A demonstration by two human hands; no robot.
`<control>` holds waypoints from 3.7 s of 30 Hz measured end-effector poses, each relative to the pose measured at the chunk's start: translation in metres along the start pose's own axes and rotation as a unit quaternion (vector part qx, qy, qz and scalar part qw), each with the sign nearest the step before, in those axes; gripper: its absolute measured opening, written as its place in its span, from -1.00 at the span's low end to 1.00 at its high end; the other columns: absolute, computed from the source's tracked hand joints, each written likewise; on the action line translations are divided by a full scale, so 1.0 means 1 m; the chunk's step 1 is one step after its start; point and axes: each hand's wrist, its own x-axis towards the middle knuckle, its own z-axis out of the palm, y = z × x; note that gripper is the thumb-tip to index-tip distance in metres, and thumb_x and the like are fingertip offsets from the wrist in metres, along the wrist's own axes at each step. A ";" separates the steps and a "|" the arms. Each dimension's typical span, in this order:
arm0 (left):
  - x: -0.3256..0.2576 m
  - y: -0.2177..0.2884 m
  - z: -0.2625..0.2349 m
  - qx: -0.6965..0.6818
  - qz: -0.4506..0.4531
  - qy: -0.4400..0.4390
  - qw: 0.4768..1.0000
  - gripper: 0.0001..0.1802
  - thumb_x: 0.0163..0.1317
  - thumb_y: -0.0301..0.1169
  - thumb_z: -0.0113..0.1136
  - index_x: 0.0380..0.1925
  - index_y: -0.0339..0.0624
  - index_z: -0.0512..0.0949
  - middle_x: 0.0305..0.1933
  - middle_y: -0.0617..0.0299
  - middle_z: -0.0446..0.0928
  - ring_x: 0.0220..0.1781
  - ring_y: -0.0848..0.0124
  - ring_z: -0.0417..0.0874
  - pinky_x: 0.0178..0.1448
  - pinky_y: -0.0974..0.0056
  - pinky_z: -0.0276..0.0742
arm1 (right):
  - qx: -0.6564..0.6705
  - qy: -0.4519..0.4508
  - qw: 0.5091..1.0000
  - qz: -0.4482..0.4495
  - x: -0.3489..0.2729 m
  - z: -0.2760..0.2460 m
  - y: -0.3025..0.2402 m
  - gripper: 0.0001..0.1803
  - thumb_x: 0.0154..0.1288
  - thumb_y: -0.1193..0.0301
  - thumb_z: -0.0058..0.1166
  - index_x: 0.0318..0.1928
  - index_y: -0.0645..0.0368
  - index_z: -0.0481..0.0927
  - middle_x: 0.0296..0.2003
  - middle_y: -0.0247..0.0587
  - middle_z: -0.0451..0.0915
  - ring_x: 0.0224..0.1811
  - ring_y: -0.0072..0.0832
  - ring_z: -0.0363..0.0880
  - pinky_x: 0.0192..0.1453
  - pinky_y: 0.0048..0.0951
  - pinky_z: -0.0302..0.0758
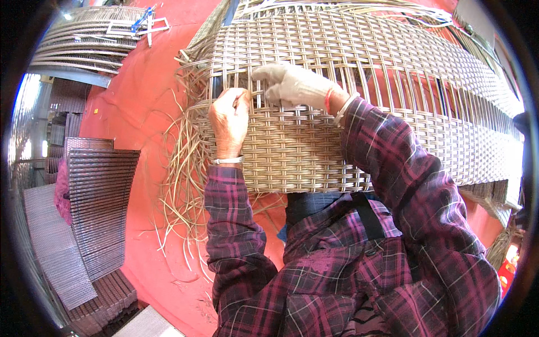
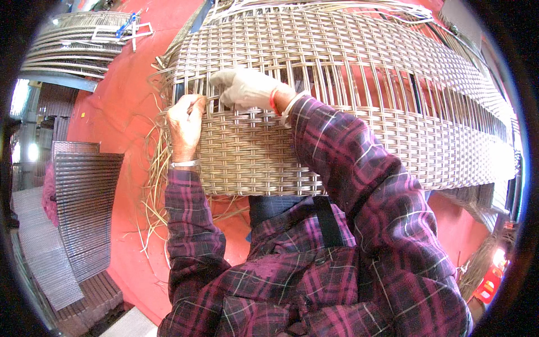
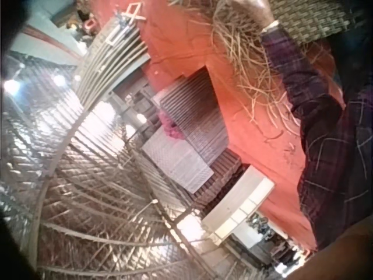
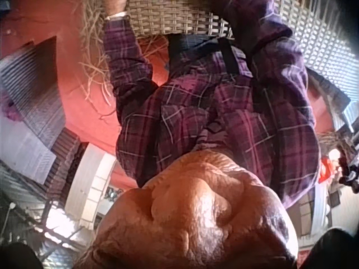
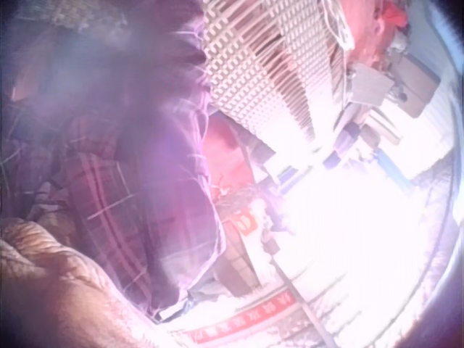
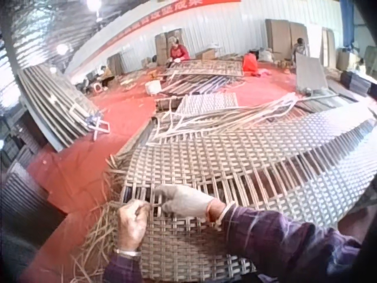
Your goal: The person weaves a large wicker basket by hand, interlacing thin strips through vertical ribs. They periodically rotate the basket and pull new strips into place to continue the weave pattern.
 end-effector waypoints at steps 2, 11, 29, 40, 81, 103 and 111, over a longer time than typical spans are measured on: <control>-0.001 0.000 0.007 0.035 0.060 0.027 0.997 -0.95 0.14 -0.51 0.24 -0.39 -0.23 0.65 -0.42 0.10 0.61 -0.44 0.20 0.64 -0.33 0.20 0.48 | 0.150 0.004 0.989 0.005 -0.006 -0.004 -0.001 -0.59 0.31 0.55 0.04 0.17 0.30 0.48 -0.37 -0.35 0.56 -0.51 -0.72 0.45 -0.45 -0.68 0.44; 0.009 0.044 0.045 0.092 0.219 0.005 0.971 -0.85 0.24 -0.47 0.23 -0.20 -0.14 0.68 -0.17 0.17 0.67 -0.14 0.24 0.66 0.02 0.18 0.43 | 0.155 0.153 0.976 -0.024 -0.106 -0.047 -0.014 -0.71 0.37 0.44 0.02 0.02 0.30 0.58 -0.52 -0.49 0.45 -0.53 -0.77 0.37 -0.47 -0.70 0.32; -0.005 0.030 0.035 0.021 0.029 -0.047 0.998 -0.93 0.11 -0.46 0.27 -0.48 -0.22 0.62 -0.53 0.15 0.58 -0.54 0.15 0.57 -0.33 0.16 0.44 | -0.385 0.041 0.921 -0.038 -0.030 -0.025 0.004 -0.32 0.27 0.37 0.11 0.37 0.17 0.22 -0.33 0.22 0.62 -0.28 0.02 0.65 -0.21 -0.10 0.55; 0.002 0.041 0.056 0.108 0.175 0.042 0.978 -0.88 0.13 -0.47 0.32 -0.30 -0.11 0.69 -0.15 0.21 0.64 -0.12 0.22 0.63 -0.01 0.14 0.45 | 0.242 0.118 0.963 0.001 -0.086 -0.051 0.000 -0.63 0.32 0.48 0.06 0.14 0.22 0.51 -0.49 -0.53 0.46 -0.61 -0.86 0.26 -0.56 -0.78 0.23; -0.010 0.057 0.048 -0.064 -0.060 -0.059 0.994 -0.92 0.17 -0.51 0.25 -0.39 -0.30 0.65 -0.59 0.26 0.55 -0.52 0.61 0.48 -0.43 0.40 0.37 | -0.335 0.121 0.934 -0.025 -0.071 -0.046 0.016 -0.31 0.32 0.34 0.06 0.43 -0.06 0.17 -0.24 0.15 0.65 -0.33 -0.07 0.68 -0.21 -0.13 0.59; -0.012 0.055 0.092 0.043 0.157 0.047 0.986 -0.93 0.14 -0.45 0.32 -0.36 -0.15 0.65 -0.33 0.19 0.58 -0.26 0.19 0.59 -0.17 0.15 0.42 | 0.123 0.080 0.989 -0.022 -0.084 -0.064 0.021 -0.56 0.26 0.45 0.15 0.17 0.15 0.54 -0.46 -0.45 0.55 -0.62 -0.78 0.31 -0.60 -0.68 0.23; -0.007 0.070 0.099 0.082 0.243 0.032 0.966 -0.88 0.17 -0.49 0.29 -0.26 -0.18 0.67 -0.16 0.18 0.65 -0.12 0.19 0.62 0.00 0.14 0.45 | 0.054 0.254 0.963 0.078 -0.177 -0.107 0.007 -0.70 0.37 0.43 0.05 0.09 0.10 0.59 -0.43 -0.54 0.48 -0.52 -0.88 0.28 -0.50 -0.77 0.23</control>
